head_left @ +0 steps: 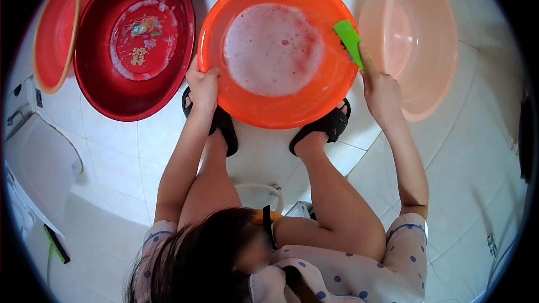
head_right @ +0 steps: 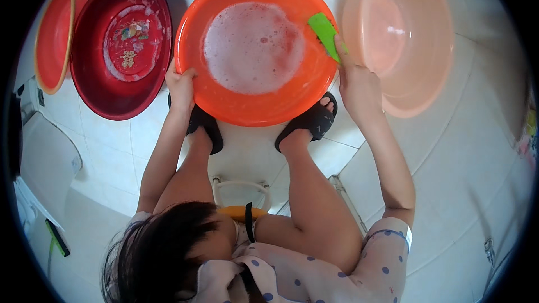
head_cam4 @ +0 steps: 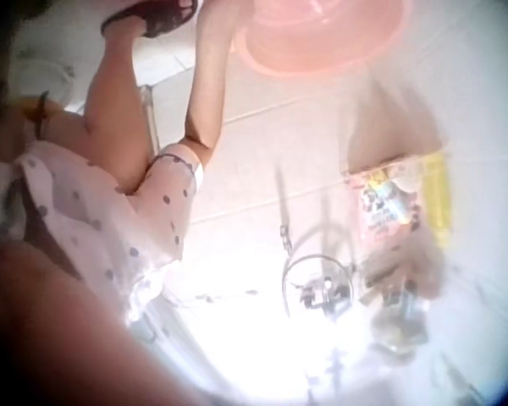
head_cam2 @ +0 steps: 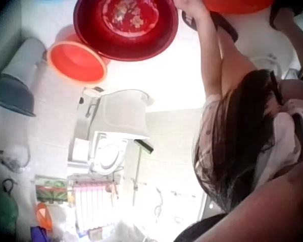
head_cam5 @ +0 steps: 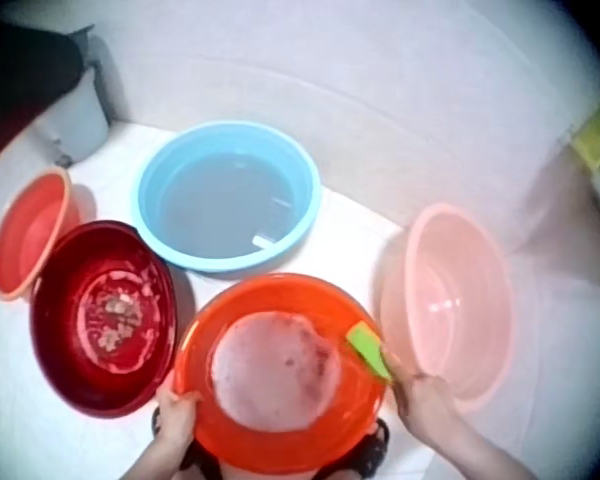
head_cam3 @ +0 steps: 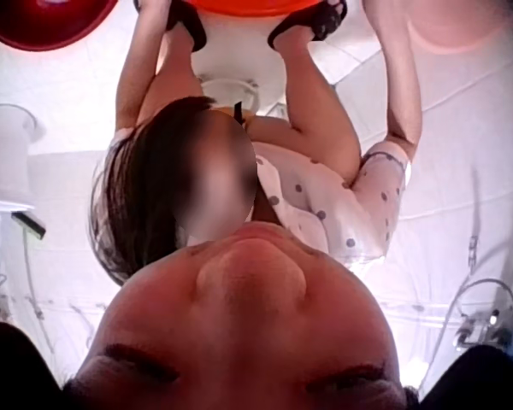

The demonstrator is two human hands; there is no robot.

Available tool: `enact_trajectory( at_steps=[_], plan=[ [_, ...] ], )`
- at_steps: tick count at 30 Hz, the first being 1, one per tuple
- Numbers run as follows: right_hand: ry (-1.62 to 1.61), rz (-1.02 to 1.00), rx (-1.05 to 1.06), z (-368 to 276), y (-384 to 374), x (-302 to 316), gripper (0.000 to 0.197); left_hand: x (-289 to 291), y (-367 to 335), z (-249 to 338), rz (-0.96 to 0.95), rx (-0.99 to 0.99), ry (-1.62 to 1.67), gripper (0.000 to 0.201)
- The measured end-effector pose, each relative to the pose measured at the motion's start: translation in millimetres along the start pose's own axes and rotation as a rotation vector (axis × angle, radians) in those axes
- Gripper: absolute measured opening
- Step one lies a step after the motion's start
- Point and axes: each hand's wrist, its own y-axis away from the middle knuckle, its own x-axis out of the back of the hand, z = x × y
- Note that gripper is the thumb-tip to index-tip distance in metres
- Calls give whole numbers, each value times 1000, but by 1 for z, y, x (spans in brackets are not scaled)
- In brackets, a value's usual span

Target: The person scrubs several plastic basins with a green brush and soapy water, rinsing them individually under a faucet.

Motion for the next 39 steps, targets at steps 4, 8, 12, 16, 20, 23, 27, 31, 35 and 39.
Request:
enact_trajectory(
  at_steps=[4,8,12,16,20,23,27,31,35,39],
  plan=[
    [-109,43,-91,-4,-9,-1,56,2,-2,-4,-30,14,-23,41],
    [-53,36,-126,-2,-23,-4,57,-4,-1,-4,-31,37,7,42],
    [-128,54,-102,13,5,-17,56,-1,0,-2,-18,39,23,43],
    [-96,62,-100,13,14,-16,53,2,1,-3,-30,41,-5,44],
    [-57,59,-107,0,-23,-9,55,-2,0,-2,-40,46,6,44],
    [18,86,-30,-4,-46,-10,58,-3,1,0,-44,50,4,44],
    [106,32,-5,5,-29,-4,62,-3,3,-4,-39,10,65,44],
    [374,-165,17,13,16,-1,62,-4,4,-1,-16,41,62,42],
    [475,-427,106,-18,31,3,60,2,1,-4,-22,-2,46,41],
    [533,-524,151,-11,-2,-23,63,-9,11,1,-6,-38,73,40]
  ],
)
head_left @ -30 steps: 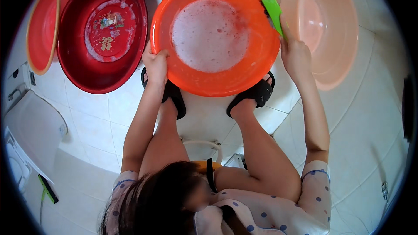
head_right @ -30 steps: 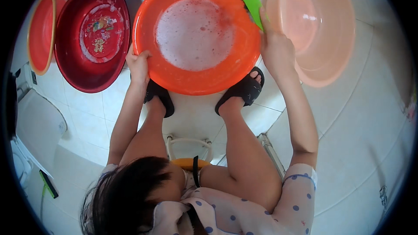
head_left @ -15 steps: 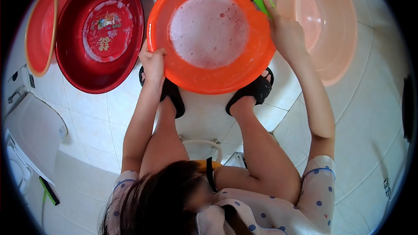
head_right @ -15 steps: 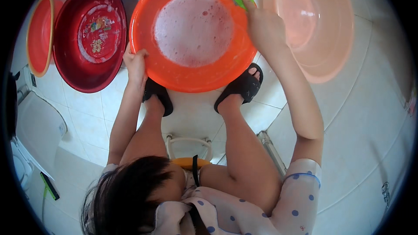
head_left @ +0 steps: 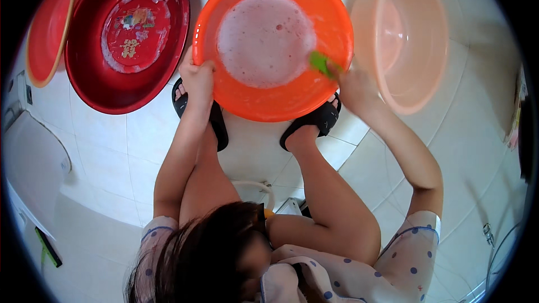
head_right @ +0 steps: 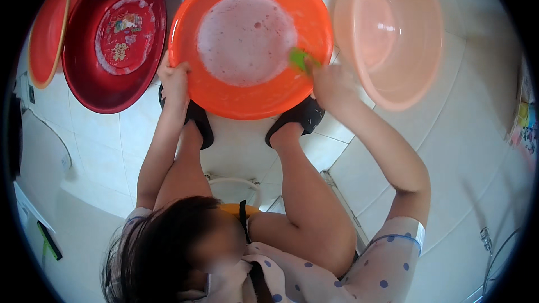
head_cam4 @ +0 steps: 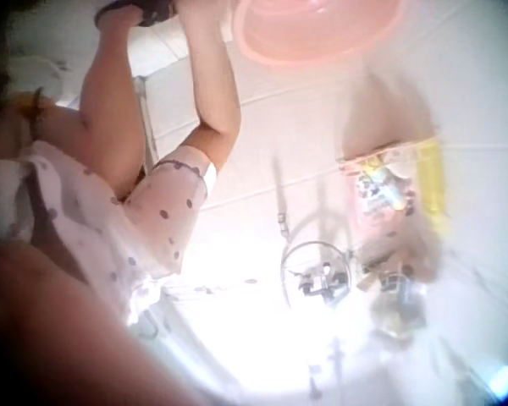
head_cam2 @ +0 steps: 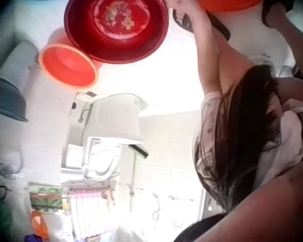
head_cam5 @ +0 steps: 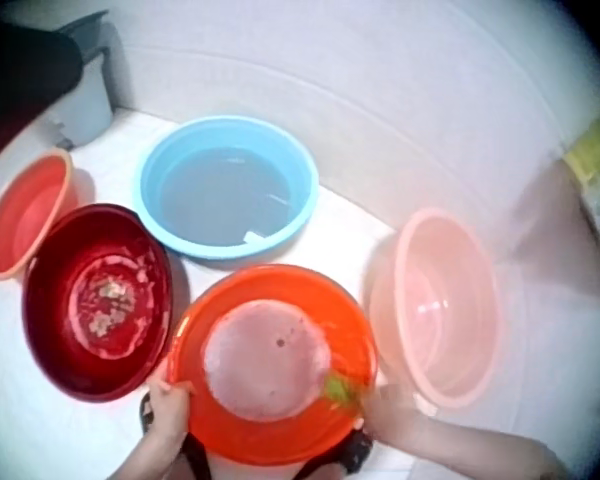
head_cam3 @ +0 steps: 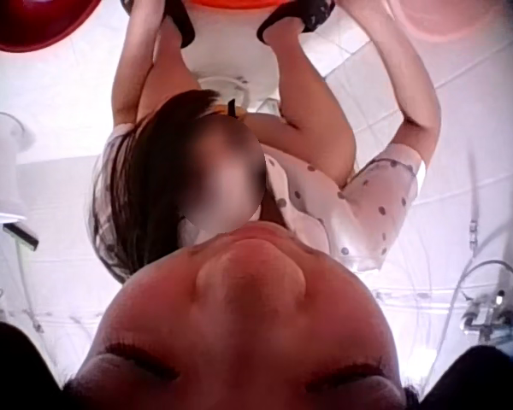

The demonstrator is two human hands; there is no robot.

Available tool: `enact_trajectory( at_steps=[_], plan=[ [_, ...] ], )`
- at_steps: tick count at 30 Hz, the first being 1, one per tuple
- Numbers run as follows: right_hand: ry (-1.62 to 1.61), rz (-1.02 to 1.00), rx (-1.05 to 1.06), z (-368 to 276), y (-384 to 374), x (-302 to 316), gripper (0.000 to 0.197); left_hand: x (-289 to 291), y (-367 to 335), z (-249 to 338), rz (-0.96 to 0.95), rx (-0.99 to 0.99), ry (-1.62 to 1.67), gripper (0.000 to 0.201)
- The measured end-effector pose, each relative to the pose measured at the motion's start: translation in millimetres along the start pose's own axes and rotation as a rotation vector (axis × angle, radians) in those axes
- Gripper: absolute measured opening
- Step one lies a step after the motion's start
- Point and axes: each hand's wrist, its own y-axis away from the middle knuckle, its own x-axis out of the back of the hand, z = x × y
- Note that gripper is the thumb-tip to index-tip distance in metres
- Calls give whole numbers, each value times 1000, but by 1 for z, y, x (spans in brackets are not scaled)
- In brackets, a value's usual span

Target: The person scrubs several plastic basins with a green brush and soapy water, rinsing them individually under a faucet.

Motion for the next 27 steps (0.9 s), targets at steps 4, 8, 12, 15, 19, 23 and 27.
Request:
enact_trajectory(
  at_steps=[4,8,12,15,19,23,27],
  plan=[
    [-68,21,-119,5,-41,18,66,-7,6,14,2,-61,-65,44],
    [-74,-157,-107,-20,-24,13,68,-5,15,27,-6,-68,-120,45],
    [-350,-203,72,-66,-2,-34,63,-16,27,38,11,-67,-188,42],
    [-720,-70,142,-115,7,-40,63,-16,32,33,-17,-235,-213,40],
    [-1321,168,217,-158,13,14,57,-15,33,28,-43,-318,-177,35],
    [-1745,-172,157,-146,34,68,54,-18,36,29,-29,-207,-182,22],
    [-1148,-116,299,-129,58,50,57,-8,27,17,27,-209,-110,19]
  ],
)
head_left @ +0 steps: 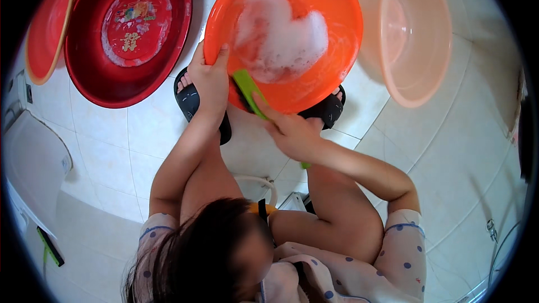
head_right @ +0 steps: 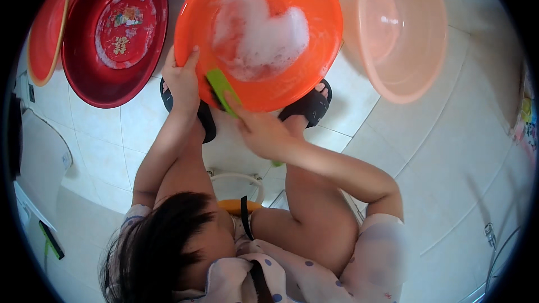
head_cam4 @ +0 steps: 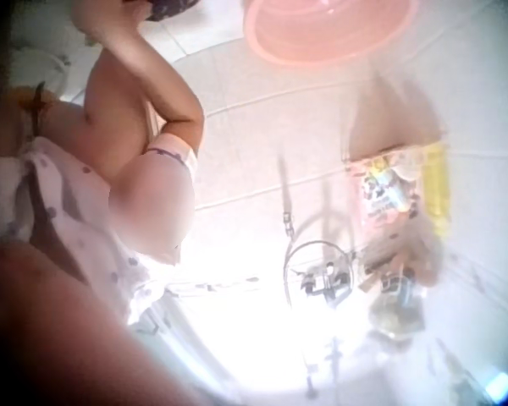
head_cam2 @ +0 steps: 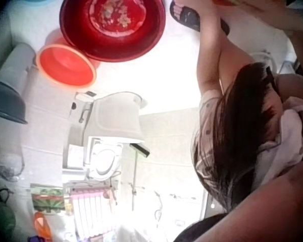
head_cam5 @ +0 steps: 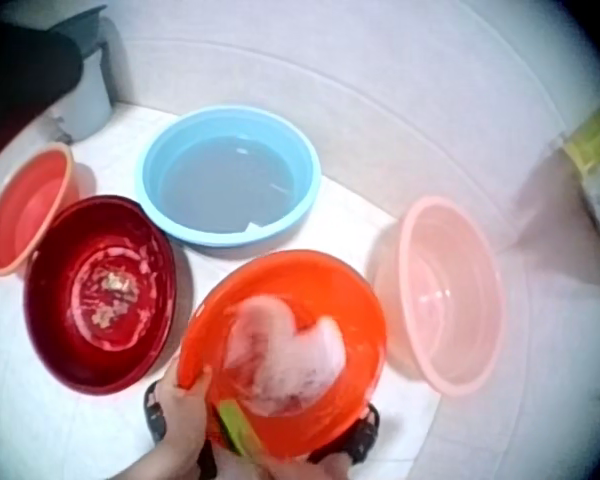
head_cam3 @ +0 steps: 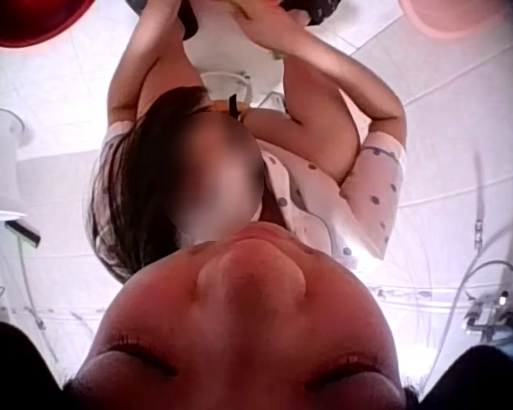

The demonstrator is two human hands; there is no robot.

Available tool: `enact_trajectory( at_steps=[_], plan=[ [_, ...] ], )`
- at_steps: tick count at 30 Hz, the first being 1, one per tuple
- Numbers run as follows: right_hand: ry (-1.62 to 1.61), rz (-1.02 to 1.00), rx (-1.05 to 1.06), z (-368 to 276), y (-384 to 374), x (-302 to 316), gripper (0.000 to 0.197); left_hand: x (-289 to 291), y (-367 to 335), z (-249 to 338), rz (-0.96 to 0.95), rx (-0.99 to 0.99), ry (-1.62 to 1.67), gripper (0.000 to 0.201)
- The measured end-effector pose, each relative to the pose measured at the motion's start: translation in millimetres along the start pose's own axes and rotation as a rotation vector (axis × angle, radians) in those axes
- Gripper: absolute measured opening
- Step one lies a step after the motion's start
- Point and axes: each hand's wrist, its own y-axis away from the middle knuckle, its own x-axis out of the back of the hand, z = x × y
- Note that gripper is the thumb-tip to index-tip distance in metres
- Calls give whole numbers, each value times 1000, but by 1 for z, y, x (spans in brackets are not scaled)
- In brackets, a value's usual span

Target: The person scrubs several plastic basins with a green brush and soapy water, rinsing them individually under a faucet.

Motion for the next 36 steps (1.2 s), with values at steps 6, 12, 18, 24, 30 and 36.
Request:
enact_trajectory(
  at_steps=[6,12,18,24,30,36],
  plan=[
    [732,-111,-233,116,-1,64,56,-10,1,9,-31,-33,-66,20],
    [752,38,-298,106,-22,76,56,-8,-5,13,-27,74,-58,21],
    [69,20,261,92,-59,8,53,-2,-7,-7,-8,77,68,22],
    [309,347,107,40,-117,29,62,6,-6,-15,-4,155,110,34],
    [668,563,-146,89,-118,84,66,9,-6,-16,31,162,143,43],
    [563,332,-291,109,-65,36,60,10,-7,-17,8,160,95,43]
  ],
)
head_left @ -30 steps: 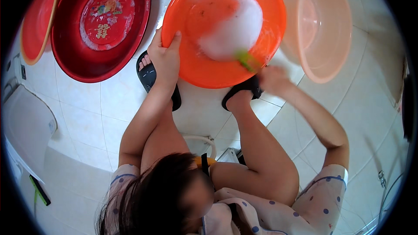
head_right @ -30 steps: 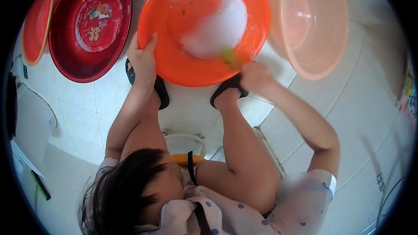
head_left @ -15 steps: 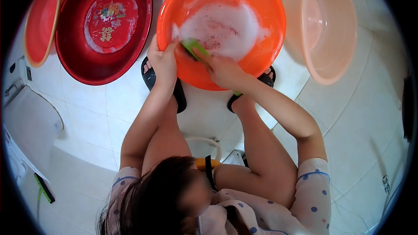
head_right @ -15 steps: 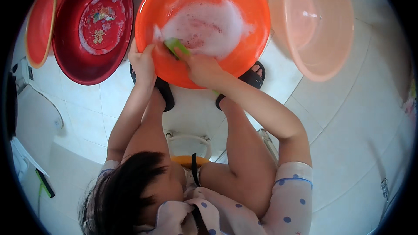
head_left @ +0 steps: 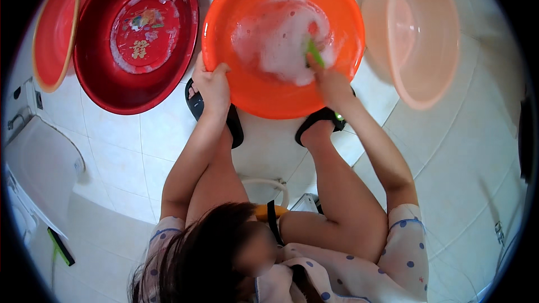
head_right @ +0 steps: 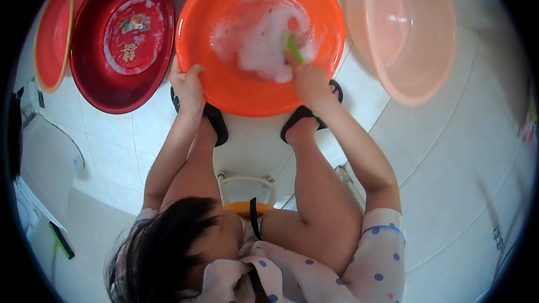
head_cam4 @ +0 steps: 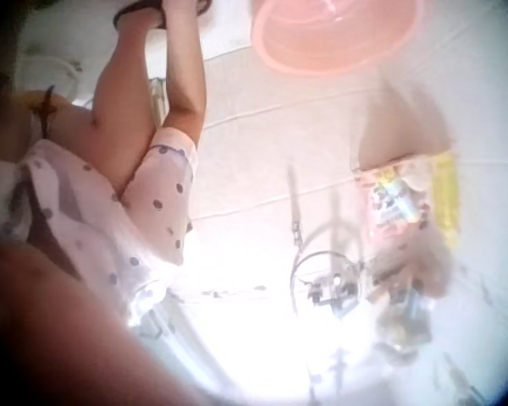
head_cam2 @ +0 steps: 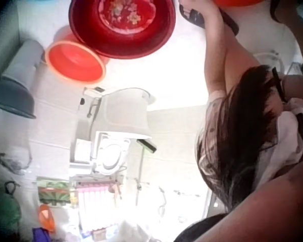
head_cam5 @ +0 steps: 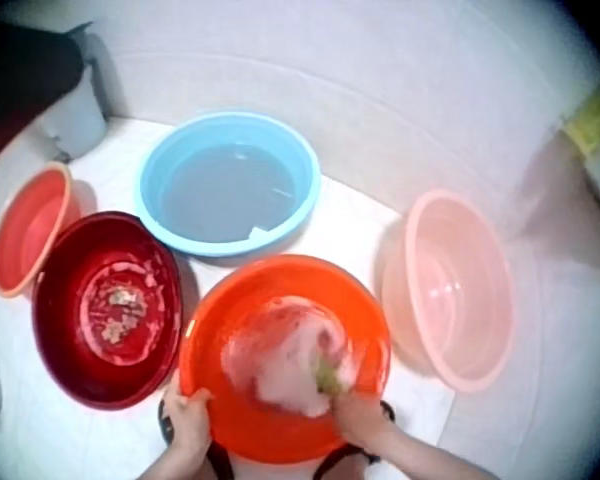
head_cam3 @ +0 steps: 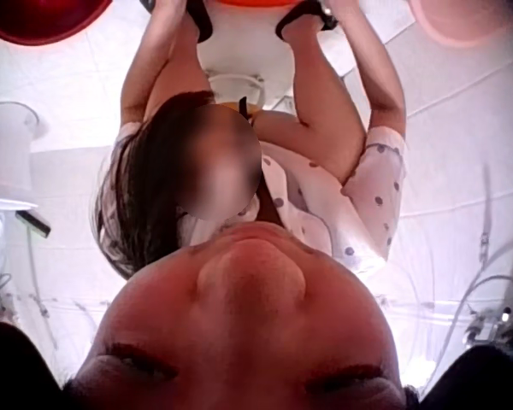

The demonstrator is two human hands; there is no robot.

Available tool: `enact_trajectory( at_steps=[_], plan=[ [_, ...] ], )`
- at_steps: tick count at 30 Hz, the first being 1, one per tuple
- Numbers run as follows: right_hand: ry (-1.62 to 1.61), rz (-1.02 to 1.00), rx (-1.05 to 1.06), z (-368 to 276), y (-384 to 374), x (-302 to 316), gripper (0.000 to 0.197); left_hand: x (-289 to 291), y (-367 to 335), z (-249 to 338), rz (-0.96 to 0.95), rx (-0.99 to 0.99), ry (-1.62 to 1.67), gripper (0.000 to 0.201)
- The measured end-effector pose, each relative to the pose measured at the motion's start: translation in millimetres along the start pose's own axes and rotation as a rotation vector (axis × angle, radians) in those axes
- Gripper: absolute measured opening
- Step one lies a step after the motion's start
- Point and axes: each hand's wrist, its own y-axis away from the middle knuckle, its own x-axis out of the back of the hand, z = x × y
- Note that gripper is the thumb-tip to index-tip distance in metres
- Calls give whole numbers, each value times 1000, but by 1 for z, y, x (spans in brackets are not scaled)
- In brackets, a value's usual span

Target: The person scrubs several plastic basins with a green brush and soapy water, rinsing them individually under a faucet.

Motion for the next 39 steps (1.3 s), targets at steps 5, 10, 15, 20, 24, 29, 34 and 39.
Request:
enact_trajectory(
  at_steps=[5,10,15,20,24,29,34,39],
  plan=[
    [-216,123,148,4,-7,-9,57,-5,-6,3,-32,7,69,41],
    [-233,158,7,-15,-45,26,58,4,-14,-10,-41,1,98,41],
    [-254,294,320,-49,-69,13,58,-3,-12,-9,-2,62,87,38],
    [-167,-43,399,-68,-6,-7,57,5,-14,-14,-13,76,148,38],
    [-124,-68,188,-28,15,-1,56,6,-14,-12,-25,54,68,41],
    [-121,190,40,8,-38,25,54,3,-17,-16,-3,43,88,38],
    [-216,213,162,-38,-67,44,54,3,-16,-17,-13,40,66,38],
    [-531,194,287,-93,-70,-9,57,-9,-14,-18,-15,7,71,26]
  ],
)
